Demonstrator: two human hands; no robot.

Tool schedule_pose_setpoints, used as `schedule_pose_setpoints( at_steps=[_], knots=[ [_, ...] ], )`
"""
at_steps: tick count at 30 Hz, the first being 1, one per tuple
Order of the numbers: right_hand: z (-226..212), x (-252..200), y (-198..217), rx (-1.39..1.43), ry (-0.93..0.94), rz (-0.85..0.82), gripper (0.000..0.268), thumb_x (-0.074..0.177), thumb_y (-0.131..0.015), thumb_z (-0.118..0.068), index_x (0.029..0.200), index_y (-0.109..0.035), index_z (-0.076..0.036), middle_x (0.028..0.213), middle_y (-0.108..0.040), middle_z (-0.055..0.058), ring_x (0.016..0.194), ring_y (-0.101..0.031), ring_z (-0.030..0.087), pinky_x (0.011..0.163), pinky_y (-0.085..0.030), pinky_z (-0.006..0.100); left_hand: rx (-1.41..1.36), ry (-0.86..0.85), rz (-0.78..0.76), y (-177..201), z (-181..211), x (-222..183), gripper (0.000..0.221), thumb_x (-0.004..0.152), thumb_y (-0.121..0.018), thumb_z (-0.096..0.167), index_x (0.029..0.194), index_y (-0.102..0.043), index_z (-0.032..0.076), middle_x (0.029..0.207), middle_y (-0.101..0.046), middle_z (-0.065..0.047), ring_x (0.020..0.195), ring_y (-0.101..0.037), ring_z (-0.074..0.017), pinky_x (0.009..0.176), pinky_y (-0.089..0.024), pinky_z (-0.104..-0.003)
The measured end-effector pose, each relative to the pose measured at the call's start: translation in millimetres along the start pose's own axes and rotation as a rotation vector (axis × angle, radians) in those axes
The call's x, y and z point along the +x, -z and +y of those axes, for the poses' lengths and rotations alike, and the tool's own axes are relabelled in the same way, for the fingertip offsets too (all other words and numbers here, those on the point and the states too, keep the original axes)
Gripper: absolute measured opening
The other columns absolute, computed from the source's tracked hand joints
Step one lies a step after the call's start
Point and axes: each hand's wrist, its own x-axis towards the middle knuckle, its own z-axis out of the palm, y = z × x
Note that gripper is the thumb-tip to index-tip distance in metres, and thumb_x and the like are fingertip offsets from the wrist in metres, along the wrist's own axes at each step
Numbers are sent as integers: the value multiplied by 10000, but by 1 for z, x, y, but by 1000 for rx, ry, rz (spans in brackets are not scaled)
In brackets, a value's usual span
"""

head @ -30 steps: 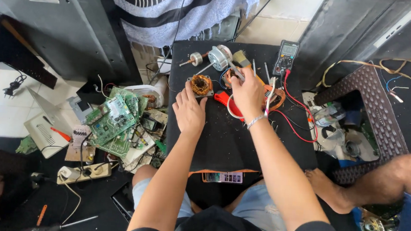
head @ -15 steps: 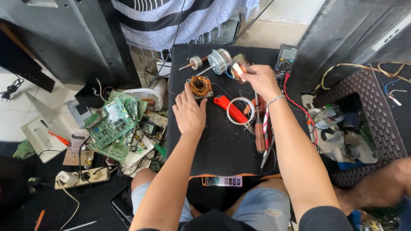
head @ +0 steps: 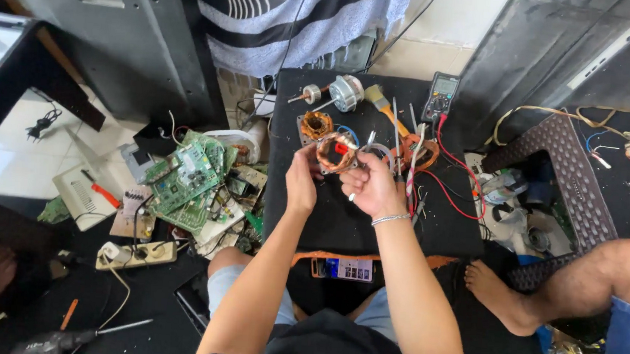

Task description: Repairing copper coils and electrical components using tape and tools.

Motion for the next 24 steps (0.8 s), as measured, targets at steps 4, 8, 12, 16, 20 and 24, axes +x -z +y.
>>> schedule_pose_setpoints(
  at_steps=[4,8,12,16,20,24],
  knots=[
    [41,2,8,-273,-45,25,302,929,-678,-292,759,-439,-222,551,-221,-154,464,-350,28,413,-259,168,151,406,38,11,57,-22,776,941,-519,751,1408,-606,138,1406,-613,-182,1345,-560,-334,1133,-464,-446],
    [51,-10,-5,-628,460,149,203,1005,-654,-253,1146,-629,-111,605,-370,-104,489,-411,-7,422,-313,124,288,312,42,16,45,-16,538,993,-507,674,1186,-644,191,992,-748,-134,1030,-715,-320,919,-582,-451],
    [54,18,21,-1039,796,259,196,915,-802,-237,1090,-786,-153,737,-730,21,681,-668,91,621,-545,225,402,276,-9,4,48,-19,446,969,-590,637,1203,-625,259,1000,-764,-112,1029,-733,-298,898,-580,-434],
    [49,21,20,-783,834,359,137,959,-737,-206,1054,-745,-108,665,-606,-16,596,-562,59,513,-435,189,401,248,-20,6,39,-16,409,1010,-558,583,1211,-589,229,741,-754,-26,818,-761,-206,708,-603,-363],
    [41,2,9,-695,795,462,117,1003,-628,-186,967,-682,-88,612,-550,-51,510,-528,38,431,-407,153,374,240,46,5,49,-18,453,1023,-518,584,1238,-593,193,778,-758,-58,886,-747,-241,814,-574,-408],
    [51,-1,32,-1104,840,466,126,948,-672,-257,881,-702,-154,590,-657,0,629,-679,196,605,-535,330,361,242,165,0,45,-13,476,1020,-491,610,1236,-580,195,828,-767,-88,931,-743,-271,866,-570,-436]
  ],
)
